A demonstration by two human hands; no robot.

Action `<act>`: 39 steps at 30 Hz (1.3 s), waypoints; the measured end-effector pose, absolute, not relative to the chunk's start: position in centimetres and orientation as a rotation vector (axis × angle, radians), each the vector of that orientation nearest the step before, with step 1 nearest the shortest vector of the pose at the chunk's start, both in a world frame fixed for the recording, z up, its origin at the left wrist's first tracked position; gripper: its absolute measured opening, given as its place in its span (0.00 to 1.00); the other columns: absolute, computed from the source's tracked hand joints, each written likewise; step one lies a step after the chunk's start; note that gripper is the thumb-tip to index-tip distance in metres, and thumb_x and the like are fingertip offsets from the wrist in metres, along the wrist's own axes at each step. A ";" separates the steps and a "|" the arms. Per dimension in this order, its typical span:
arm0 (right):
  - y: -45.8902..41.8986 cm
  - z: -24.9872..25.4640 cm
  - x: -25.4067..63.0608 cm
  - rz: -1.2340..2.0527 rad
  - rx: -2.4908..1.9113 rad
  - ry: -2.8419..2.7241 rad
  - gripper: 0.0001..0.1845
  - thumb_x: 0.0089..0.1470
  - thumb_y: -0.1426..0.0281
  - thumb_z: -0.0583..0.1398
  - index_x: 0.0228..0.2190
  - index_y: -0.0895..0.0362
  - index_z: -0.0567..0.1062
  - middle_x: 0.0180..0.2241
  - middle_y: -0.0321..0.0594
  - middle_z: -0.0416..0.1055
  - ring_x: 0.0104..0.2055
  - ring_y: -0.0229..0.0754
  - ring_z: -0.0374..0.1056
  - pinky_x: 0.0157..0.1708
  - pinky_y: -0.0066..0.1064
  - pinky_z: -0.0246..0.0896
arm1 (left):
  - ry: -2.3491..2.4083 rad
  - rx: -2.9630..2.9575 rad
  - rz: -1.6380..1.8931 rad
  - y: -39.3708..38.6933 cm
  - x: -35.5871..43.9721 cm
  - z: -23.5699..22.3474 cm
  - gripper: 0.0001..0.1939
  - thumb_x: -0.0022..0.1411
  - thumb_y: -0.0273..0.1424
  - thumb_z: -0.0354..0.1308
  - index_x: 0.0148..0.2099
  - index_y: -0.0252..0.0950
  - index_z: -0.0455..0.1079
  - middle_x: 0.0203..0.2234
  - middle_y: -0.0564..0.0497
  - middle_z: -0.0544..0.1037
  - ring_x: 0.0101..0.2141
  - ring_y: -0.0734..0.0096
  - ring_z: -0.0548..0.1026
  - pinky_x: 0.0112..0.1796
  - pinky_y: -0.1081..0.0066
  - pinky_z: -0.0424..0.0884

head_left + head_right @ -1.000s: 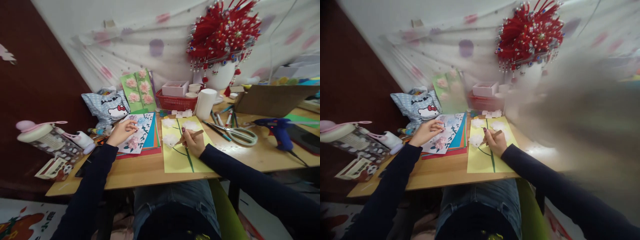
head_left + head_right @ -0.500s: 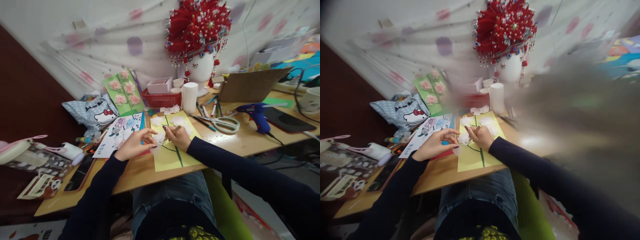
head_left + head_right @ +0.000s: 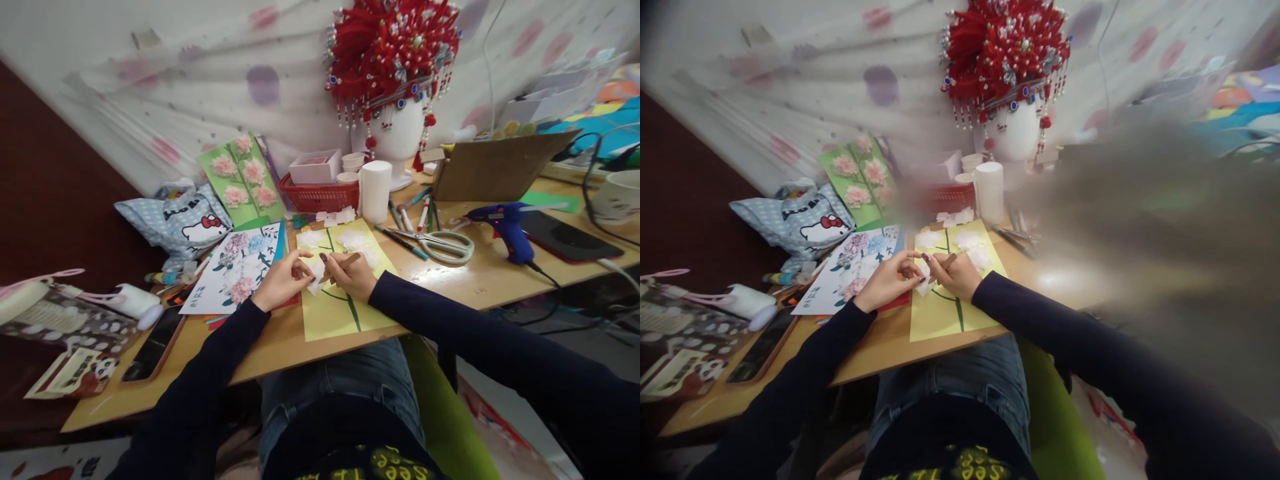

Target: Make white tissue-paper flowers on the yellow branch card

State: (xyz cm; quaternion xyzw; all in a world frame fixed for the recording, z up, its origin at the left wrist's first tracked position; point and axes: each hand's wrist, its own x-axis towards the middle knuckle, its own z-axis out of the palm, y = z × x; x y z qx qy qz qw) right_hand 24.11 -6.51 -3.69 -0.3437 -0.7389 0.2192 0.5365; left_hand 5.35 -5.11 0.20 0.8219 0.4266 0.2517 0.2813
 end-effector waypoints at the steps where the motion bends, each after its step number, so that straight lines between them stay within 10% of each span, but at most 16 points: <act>1: -6.5 -3.7 24.1 0.516 -0.823 -1.768 0.28 0.63 0.55 0.47 0.19 0.58 0.68 0.14 0.34 0.66 0.15 0.30 0.60 0.17 0.22 0.54 | 1.146 2.207 0.689 -5.1 5.3 0.1 0.20 0.53 0.27 0.58 0.49 0.36 0.62 0.29 0.53 0.79 0.26 0.72 0.74 0.33 0.70 0.69; 13: -6.6 -3.5 23.4 0.562 -0.888 -1.828 0.28 0.62 0.53 0.48 0.20 0.57 0.69 0.15 0.35 0.67 0.15 0.31 0.61 0.17 0.22 0.56 | 1.081 2.287 0.718 -4.8 4.6 0.0 0.20 0.54 0.26 0.55 0.51 0.36 0.63 0.34 0.51 0.78 0.30 0.72 0.73 0.33 0.70 0.68; 21: -6.4 -4.0 23.4 0.544 -0.937 -1.862 0.29 0.62 0.51 0.48 0.20 0.57 0.70 0.14 0.36 0.67 0.16 0.32 0.63 0.17 0.23 0.57 | 1.078 2.484 0.535 -4.1 2.5 -1.4 0.48 0.43 0.43 0.70 0.62 0.35 0.54 0.58 0.36 0.64 0.58 0.48 0.62 0.58 0.54 0.56; 39: -6.0 -4.1 23.2 0.430 -0.979 -1.996 0.27 0.62 0.53 0.48 0.20 0.56 0.67 0.15 0.36 0.67 0.17 0.34 0.63 0.20 0.26 0.56 | 1.099 2.456 0.355 -3.7 2.6 -2.9 0.59 0.40 0.53 0.68 0.67 0.34 0.46 0.62 0.33 0.59 0.62 0.43 0.55 0.60 0.52 0.48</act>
